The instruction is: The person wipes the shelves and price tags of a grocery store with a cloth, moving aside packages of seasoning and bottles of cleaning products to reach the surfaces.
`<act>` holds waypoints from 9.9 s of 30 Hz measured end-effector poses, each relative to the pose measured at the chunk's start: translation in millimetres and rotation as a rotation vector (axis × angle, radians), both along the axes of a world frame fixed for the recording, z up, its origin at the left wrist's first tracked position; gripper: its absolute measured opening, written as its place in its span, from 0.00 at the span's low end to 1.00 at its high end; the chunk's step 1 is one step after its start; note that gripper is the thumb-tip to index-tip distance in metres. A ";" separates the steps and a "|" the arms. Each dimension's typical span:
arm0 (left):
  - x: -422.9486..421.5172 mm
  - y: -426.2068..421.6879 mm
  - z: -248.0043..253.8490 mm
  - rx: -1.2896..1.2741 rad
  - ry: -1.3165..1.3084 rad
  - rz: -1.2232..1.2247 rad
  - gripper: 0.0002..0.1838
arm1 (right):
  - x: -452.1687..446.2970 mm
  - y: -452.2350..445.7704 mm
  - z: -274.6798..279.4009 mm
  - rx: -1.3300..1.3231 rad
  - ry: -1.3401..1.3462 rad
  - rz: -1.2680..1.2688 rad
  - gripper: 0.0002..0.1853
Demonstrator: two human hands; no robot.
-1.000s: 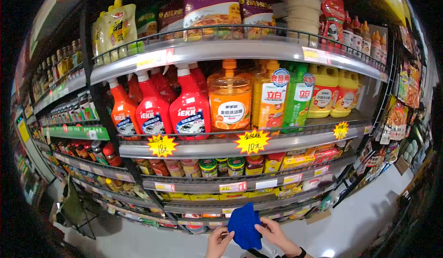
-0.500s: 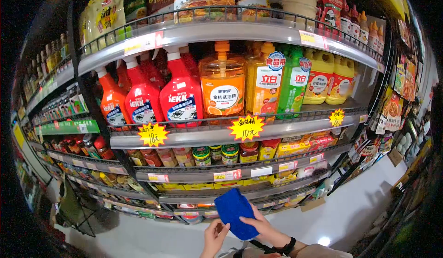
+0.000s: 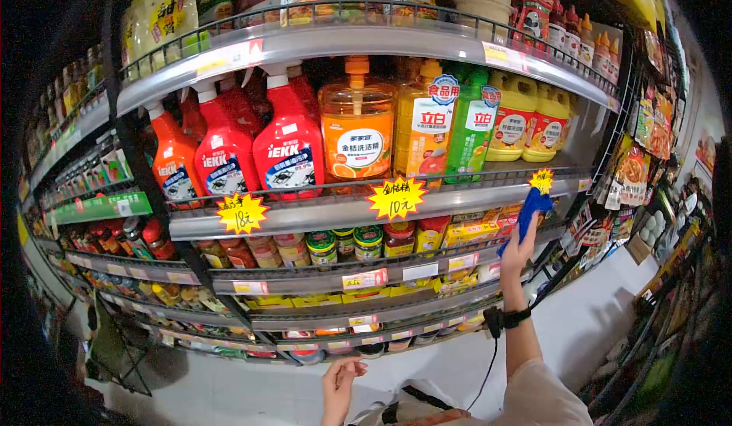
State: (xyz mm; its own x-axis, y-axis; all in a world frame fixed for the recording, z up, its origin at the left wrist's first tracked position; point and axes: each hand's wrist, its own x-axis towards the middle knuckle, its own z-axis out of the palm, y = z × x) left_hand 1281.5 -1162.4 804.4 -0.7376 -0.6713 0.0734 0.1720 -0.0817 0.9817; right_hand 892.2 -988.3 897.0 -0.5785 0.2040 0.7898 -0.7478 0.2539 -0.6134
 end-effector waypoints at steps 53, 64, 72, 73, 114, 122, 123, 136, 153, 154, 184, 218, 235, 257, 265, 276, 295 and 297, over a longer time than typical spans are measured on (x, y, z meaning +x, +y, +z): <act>39.1 -30.7 3.8 0.149 0.024 0.322 0.15 | 193.8 -270.5 51.5 0.602 0.533 0.658 0.30; 52.3 -28.8 -6.2 0.182 0.017 0.318 0.15 | 181.0 -241.5 44.3 0.568 0.363 0.461 0.29; 60.3 -29.9 -7.5 0.140 -0.004 0.344 0.15 | 167.4 -224.7 59.0 0.425 0.333 0.937 0.34; 60.0 -32.7 -8.5 0.134 -0.005 0.339 0.15 | 160.4 -210.2 64.4 0.313 0.259 1.173 0.33; -119.4 11.3 -3.3 0.112 -0.240 -0.112 0.21 | 1.3 -38.5 43.6 0.650 0.401 0.211 0.23; -123.7 27.0 -15.7 0.292 -0.169 -0.135 0.34 | -47.9 -12.1 29.0 0.302 0.287 -0.086 0.24; -124.5 28.7 -14.6 0.289 -0.172 -0.135 0.34 | -42.8 -23.2 24.3 0.293 0.340 -0.025 0.24; -165.0 79.7 3.8 0.299 -0.150 -0.191 0.39 | -97.2 99.4 11.0 -0.241 -0.064 -0.414 0.24; -241.2 136.5 0.5 0.359 -0.177 -0.278 0.52 | -169.8 139.8 16.2 0.248 0.336 0.028 0.17; -246.6 140.7 2.8 0.337 -0.194 -0.286 0.53 | -175.6 145.8 16.2 0.244 0.337 0.027 0.17; -283.2 175.2 -0.3 0.252 -0.264 -0.332 0.48 | -253.9 206.7 34.9 0.122 0.140 -0.235 0.30; -202.6 107.5 46.8 0.244 0.200 0.560 0.23 | 42.5 21.9 -73.3 0.497 -0.233 1.178 0.21; -151.1 -147.9 118.5 -1.464 -0.362 0.908 0.28 | 104.1 -43.6 -118.6 0.696 -0.463 1.172 0.11; -50.7 -273.6 120.4 -1.323 -0.392 0.996 0.38 | 188.5 -116.7 -129.3 0.709 -0.651 0.952 0.15; -29.4 -283.0 129.7 -1.192 -0.275 0.959 0.42 | 187.9 -136.3 -123.2 0.665 -0.672 1.033 0.18; -14.6 -295.8 236.5 -1.370 0.198 0.970 0.42 | 179.2 -151.5 -134.2 0.559 -0.750 1.067 0.13; -28.6 -315.4 242.7 -1.273 0.278 0.818 0.38 | 154.7 -153.9 -118.3 0.437 -0.668 1.032 0.27; -33.3 -321.8 239.3 -1.516 0.025 0.880 0.37 | 154.9 -152.0 -131.8 0.457 -0.655 1.035 0.27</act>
